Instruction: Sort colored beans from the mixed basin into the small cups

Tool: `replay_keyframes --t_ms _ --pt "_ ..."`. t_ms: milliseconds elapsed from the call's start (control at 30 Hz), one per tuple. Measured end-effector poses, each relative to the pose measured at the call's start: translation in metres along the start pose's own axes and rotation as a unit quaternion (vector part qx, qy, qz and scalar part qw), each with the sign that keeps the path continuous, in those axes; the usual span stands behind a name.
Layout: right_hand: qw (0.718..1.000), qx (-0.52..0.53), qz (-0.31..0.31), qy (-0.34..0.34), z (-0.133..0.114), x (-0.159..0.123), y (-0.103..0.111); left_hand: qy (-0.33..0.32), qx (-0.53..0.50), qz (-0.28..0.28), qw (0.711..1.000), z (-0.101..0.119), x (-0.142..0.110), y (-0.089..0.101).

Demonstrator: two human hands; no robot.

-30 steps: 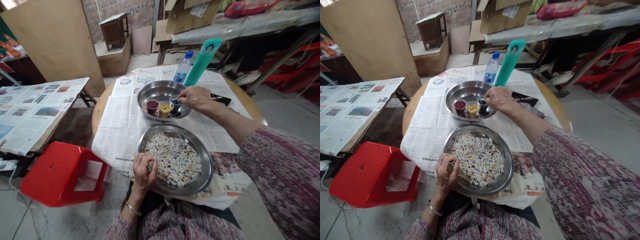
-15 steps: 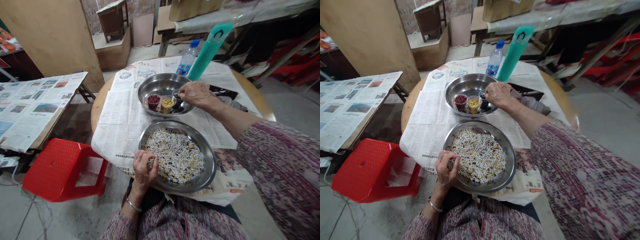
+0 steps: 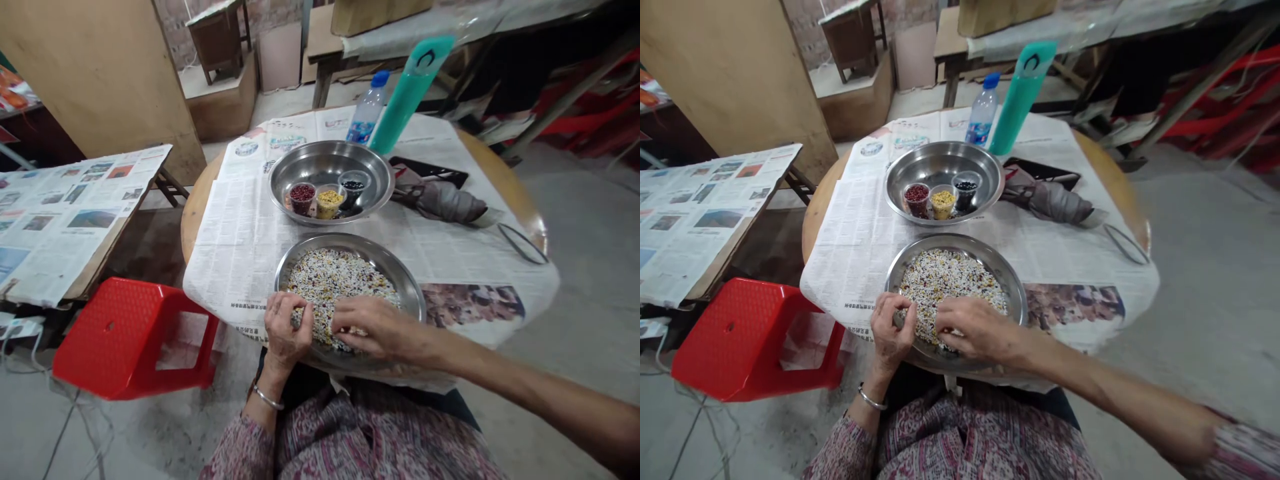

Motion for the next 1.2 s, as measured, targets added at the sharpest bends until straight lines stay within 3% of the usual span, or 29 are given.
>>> replay_keyframes --t_ms 67,133,300,367,433,500,600,667,733,800,867,1000,1100,1200 --pt "1.000 -0.015 -0.009 0.019 -0.004 0.002 -0.017 0.000 0.002 0.000 1.000 0.000 0.000 0.000" --pt "0.998 -0.052 0.021 0.015 0.005 0.008 -0.021 -0.004 0.002 0.003 1.000 0.000 0.001 0.001" --pt "0.968 -0.117 0.179 -0.134 0.055 0.027 0.006 0.004 0.006 0.005 1.000 -0.001 0.000 0.000" --pt "0.953 -0.123 0.209 -0.183 0.066 0.037 0.014 0.007 0.009 0.003 1.000 -0.001 0.000 0.000" --pt "0.947 -0.131 0.205 -0.210 0.066 0.049 0.014 0.005 0.010 0.004 1.000 -0.002 0.000 0.000" --pt "0.955 -0.137 0.176 -0.194 0.056 0.060 0.008 0.002 0.012 0.005 1.000 -0.002 0.001 0.000" --pt "0.981 -0.123 0.120 -0.088 0.033 0.065 -0.005 -0.002 0.014 0.008 1.000 -0.001 0.002 0.000" --pt "0.990 -0.113 0.083 -0.014 0.024 0.057 -0.010 -0.003 0.014 0.007 1.000 0.000 0.002 0.000" --pt "0.992 -0.110 0.058 0.018 0.026 0.041 -0.009 -0.002 0.012 0.005 1.000 -0.001 0.002 0.000" --pt "0.992 -0.109 0.064 0.001 0.037 0.022 -0.003 0.003 0.008 0.004 1.000 -0.001 0.001 0.000" --pt "0.988 -0.100 0.109 -0.048 0.052 0.007 0.006 0.008 0.005 0.002 1.000 -0.001 0.000 0.000" --pt "0.961 -0.125 0.185 -0.165 0.066 0.000 0.013 0.011 0.007 0.001 1.000 -0.001 0.001 0.000" --pt "0.953 -0.146 0.175 -0.197 0.055 0.012 0.004 0.007 0.010 0.000 1.000 -0.001 0.002 0.000" --pt "0.974 -0.112 0.125 -0.150 0.039 0.020 -0.005 0.002 0.013 0.002 1.000 -0.001 0.001 0.000"
Point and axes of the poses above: each hand's wrist, its own x-axis towards the middle knuckle, its own y-axis out of the back of the hand, z = x × y, the point moved 1 cm from there along x, towards the middle knuckle, and after that the axes turned 3 degrees about -y, right-handed, at the moved point
